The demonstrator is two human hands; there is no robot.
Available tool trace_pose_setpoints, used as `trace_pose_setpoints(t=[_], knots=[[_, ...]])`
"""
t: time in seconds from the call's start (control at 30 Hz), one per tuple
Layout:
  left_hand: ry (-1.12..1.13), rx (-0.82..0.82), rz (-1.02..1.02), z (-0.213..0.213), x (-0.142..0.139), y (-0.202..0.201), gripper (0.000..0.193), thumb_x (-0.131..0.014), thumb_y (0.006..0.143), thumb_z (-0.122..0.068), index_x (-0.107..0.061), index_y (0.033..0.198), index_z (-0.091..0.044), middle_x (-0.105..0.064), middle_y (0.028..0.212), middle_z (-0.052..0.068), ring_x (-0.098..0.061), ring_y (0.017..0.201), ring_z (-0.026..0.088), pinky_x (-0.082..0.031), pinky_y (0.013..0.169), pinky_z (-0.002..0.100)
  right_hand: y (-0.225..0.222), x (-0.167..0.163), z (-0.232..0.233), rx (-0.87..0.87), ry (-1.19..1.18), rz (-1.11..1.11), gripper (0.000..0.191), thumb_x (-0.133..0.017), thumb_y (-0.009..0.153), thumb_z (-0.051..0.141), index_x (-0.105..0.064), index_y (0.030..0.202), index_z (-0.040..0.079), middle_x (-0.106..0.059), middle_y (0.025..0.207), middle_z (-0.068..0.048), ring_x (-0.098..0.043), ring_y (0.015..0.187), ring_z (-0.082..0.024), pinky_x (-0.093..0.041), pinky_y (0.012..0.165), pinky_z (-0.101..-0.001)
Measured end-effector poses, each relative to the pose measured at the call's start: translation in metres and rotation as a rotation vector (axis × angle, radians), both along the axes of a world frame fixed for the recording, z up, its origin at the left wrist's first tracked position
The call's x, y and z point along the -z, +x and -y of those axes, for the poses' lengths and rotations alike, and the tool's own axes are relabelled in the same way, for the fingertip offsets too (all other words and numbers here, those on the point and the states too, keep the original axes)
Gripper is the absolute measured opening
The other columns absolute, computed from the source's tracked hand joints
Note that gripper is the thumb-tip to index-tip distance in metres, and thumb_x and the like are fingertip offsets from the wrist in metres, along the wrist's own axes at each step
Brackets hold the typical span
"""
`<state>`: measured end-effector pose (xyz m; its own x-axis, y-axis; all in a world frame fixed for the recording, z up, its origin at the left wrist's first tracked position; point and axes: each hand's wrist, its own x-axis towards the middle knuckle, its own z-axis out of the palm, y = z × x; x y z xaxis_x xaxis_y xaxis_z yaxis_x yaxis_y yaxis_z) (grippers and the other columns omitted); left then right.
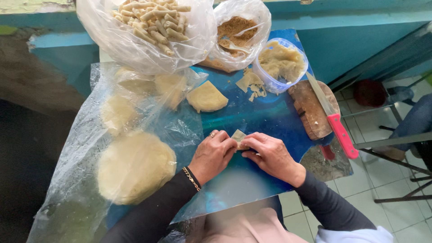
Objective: The person pinches off pieces of dough, flattens them into small rounds on a blue work surface, spoons brown sugar filling from a plastic bag onto the dough, and folds and pinches the dough closed around the filling, repeating the process for successive pastries.
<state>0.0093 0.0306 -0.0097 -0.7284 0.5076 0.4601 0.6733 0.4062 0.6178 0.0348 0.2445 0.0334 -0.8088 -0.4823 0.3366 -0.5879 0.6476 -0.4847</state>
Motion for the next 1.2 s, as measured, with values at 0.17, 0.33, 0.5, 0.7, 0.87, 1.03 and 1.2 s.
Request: trace_pose_setpoints(t=[0.17, 0.33, 0.5, 0.7, 0.87, 1.03, 1.2], knots=[[-0.036, -0.039, 0.072, -0.003, 0.000, -0.004, 0.006, -0.072, 0.088, -0.013, -0.068, 0.089, -0.010, -0.061, 0.087, 0.008, -0.062, 0.089, 0.030, -0.052, 0.076, 0.042, -0.004, 0.006, 0.002, 0.029, 0.000, -0.031, 0.013, -0.077, 0.087, 0.011, -0.070, 0.097, 0.007, -0.068, 0.094, -0.008, -0.069, 0.083, -0.029, -0.056, 0.071, -0.0374], [0.022, -0.024, 0.040, 0.000, -0.004, -0.004, 0.014, -0.073, 0.084, -0.014, -0.066, 0.094, -0.008, -0.060, 0.091, 0.010, -0.061, 0.089, 0.032, -0.051, 0.076, 0.043, -0.014, 0.012, -0.002, 0.000, 0.062, -0.073, 0.011, -0.076, 0.084, 0.011, -0.071, 0.092, 0.008, -0.067, 0.089, -0.007, -0.063, 0.083, -0.031, -0.053, 0.072, -0.0391], [-0.056, -0.014, -0.099, -0.002, -0.002, -0.005, 0.008, -0.071, 0.089, -0.012, -0.064, 0.092, -0.009, -0.059, 0.090, 0.008, -0.062, 0.089, 0.031, -0.052, 0.076, 0.042, -0.021, 0.018, -0.001, 0.099, -0.016, 0.048, 0.008, -0.077, 0.087, 0.014, -0.074, 0.093, 0.010, -0.067, 0.090, -0.007, -0.064, 0.085, -0.026, -0.052, 0.073, -0.0364], [-0.048, -0.047, -0.024, -0.005, 0.005, -0.009, 0.005, -0.071, 0.089, -0.012, -0.069, 0.089, -0.008, -0.059, 0.088, 0.009, -0.062, 0.088, 0.030, -0.052, 0.075, 0.041, -0.001, 0.010, 0.003, 0.100, 0.133, -0.184, 0.020, -0.076, 0.085, 0.015, -0.069, 0.102, 0.007, -0.070, 0.096, -0.006, -0.063, 0.084, -0.026, -0.048, 0.070, -0.0403], [-0.028, -0.040, 0.023, -0.005, 0.002, -0.011, 0.005, -0.072, 0.089, -0.014, -0.070, 0.090, -0.009, -0.060, 0.089, 0.009, -0.062, 0.089, 0.030, -0.052, 0.078, 0.042, -0.007, 0.002, 0.005, 0.085, 0.157, -0.165, 0.015, -0.076, 0.084, 0.016, -0.071, 0.096, 0.009, -0.067, 0.090, -0.004, -0.062, 0.084, -0.026, -0.048, 0.071, -0.0384], [0.023, -0.011, -0.074, 0.001, 0.002, -0.009, 0.021, -0.071, 0.083, -0.013, -0.066, 0.101, -0.003, -0.059, 0.094, 0.012, -0.061, 0.091, 0.033, -0.051, 0.078, 0.043, -0.011, -0.001, 0.006, 0.126, 0.164, -0.213, 0.013, -0.077, 0.085, 0.017, -0.071, 0.093, 0.009, -0.064, 0.095, -0.006, -0.061, 0.087, -0.027, -0.048, 0.073, -0.0361], [-0.014, -0.047, -0.073, -0.005, 0.005, -0.011, 0.007, -0.070, 0.090, -0.010, -0.064, 0.092, -0.009, -0.057, 0.088, 0.010, -0.061, 0.087, 0.030, -0.053, 0.077, 0.041, 0.002, 0.001, 0.010, 0.164, 0.298, -0.328, 0.027, -0.076, 0.085, 0.019, -0.073, 0.109, 0.007, -0.067, 0.102, -0.005, -0.062, 0.090, -0.025, -0.046, 0.075, -0.0382]])
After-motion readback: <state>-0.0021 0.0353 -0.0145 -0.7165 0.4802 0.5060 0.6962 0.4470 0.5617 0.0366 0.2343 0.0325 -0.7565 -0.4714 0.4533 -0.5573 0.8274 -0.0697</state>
